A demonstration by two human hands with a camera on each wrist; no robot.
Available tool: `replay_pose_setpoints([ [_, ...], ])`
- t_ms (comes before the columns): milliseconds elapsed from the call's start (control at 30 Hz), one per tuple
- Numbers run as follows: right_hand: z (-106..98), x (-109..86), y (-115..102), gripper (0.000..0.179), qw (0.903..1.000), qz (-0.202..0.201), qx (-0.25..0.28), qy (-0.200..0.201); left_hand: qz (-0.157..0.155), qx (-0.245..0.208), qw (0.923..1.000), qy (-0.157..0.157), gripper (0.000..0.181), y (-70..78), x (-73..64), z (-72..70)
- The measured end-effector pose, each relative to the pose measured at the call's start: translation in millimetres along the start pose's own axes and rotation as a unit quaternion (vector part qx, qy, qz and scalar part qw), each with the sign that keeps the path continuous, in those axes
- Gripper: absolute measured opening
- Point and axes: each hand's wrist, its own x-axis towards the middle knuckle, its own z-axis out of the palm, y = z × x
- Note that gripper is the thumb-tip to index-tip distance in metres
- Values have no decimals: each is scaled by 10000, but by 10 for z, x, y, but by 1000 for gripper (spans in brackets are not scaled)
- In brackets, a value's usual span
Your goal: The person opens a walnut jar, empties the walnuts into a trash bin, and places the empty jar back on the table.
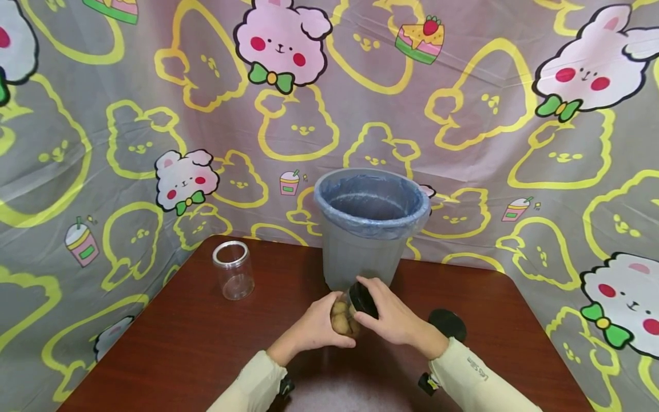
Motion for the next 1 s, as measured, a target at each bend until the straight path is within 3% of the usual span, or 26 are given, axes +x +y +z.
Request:
replay_pose_setpoints([
  [300, -4, -9, 31, 68, 9991, -430, -61, 3, 240, -220, 9992, -246, 83, -31, -1, -43],
  [633, -16, -12, 37, 70, 9981, -611, 67, -88, 234, -516, 9971, -502, 80, -61, 0, -54],
  [1000, -27, -26, 23, 70, 9974, -653, 51, -300, 286, -406, 9970, -599, 77, -93, -10, -66],
])
